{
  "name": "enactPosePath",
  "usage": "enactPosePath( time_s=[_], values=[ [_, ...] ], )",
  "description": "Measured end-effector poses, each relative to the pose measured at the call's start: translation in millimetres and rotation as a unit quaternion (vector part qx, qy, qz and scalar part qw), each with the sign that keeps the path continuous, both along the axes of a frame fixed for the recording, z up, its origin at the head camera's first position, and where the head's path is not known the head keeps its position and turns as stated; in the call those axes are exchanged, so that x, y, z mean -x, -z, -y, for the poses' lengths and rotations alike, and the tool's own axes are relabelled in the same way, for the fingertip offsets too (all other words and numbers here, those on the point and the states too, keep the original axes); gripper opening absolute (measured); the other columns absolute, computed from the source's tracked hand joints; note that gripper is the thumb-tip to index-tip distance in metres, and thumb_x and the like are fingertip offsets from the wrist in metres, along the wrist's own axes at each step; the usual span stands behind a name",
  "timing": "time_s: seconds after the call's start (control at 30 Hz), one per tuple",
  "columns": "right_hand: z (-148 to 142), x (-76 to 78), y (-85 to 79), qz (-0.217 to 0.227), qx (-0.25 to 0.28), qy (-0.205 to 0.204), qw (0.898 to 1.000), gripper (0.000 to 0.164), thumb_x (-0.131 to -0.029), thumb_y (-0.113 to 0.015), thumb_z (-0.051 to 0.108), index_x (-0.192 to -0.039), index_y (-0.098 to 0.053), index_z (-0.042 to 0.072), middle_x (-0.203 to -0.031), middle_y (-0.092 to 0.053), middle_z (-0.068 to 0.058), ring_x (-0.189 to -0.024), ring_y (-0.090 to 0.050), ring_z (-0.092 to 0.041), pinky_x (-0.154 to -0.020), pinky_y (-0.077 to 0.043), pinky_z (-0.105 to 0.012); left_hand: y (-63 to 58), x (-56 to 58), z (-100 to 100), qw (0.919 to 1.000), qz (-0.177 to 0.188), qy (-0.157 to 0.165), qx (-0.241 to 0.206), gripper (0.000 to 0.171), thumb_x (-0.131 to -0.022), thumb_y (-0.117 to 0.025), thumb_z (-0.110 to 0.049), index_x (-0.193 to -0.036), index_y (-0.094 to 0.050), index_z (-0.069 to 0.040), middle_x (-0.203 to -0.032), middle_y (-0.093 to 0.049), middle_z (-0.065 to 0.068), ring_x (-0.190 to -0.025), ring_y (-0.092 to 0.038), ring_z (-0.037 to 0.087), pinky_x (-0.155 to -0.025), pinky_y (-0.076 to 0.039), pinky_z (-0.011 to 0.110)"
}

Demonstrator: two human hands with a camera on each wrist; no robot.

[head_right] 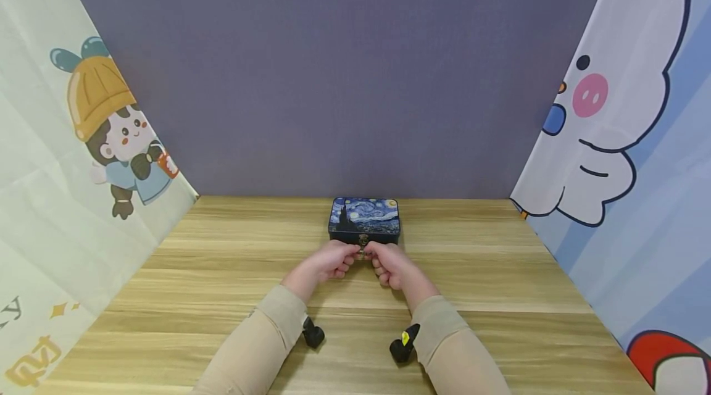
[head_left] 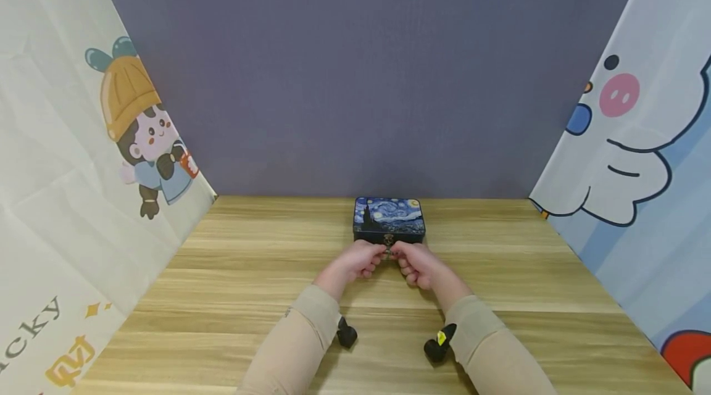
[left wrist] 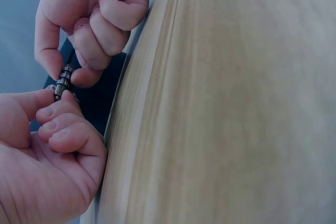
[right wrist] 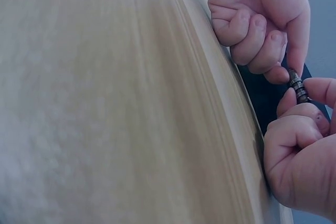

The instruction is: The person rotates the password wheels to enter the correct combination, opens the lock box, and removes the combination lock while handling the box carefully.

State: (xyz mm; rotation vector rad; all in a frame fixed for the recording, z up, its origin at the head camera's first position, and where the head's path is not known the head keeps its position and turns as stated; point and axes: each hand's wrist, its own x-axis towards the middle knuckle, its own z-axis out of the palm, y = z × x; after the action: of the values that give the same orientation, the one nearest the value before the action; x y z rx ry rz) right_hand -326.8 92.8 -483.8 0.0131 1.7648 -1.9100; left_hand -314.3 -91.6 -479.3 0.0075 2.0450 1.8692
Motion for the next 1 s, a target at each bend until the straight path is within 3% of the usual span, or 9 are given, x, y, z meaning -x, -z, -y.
enactPosePath(
  time_s=[1.0],
  values=[
    [-0.3, -1.5, -1.9, -0.005, -0.015, 0.001, 1.000, 0.021, -0.089, -0.063, 0.025, -0.084, -0.058, 0.005, -0.055, -0.029, 0.007, -0.043, -0.022, -0.007, -0.038, -0.019, -0.022, 4.0, 4.9, 1.8, 0.9998, 0.000, 0.018, -0.012, 0.029, -0.104, -0.053, -0.025, -0.089, -0.060, -0.001, -0.059, -0.034, -0.005, -0.046, -0.025, 0.008, -0.045, -0.023, 0.023]
  ],
)
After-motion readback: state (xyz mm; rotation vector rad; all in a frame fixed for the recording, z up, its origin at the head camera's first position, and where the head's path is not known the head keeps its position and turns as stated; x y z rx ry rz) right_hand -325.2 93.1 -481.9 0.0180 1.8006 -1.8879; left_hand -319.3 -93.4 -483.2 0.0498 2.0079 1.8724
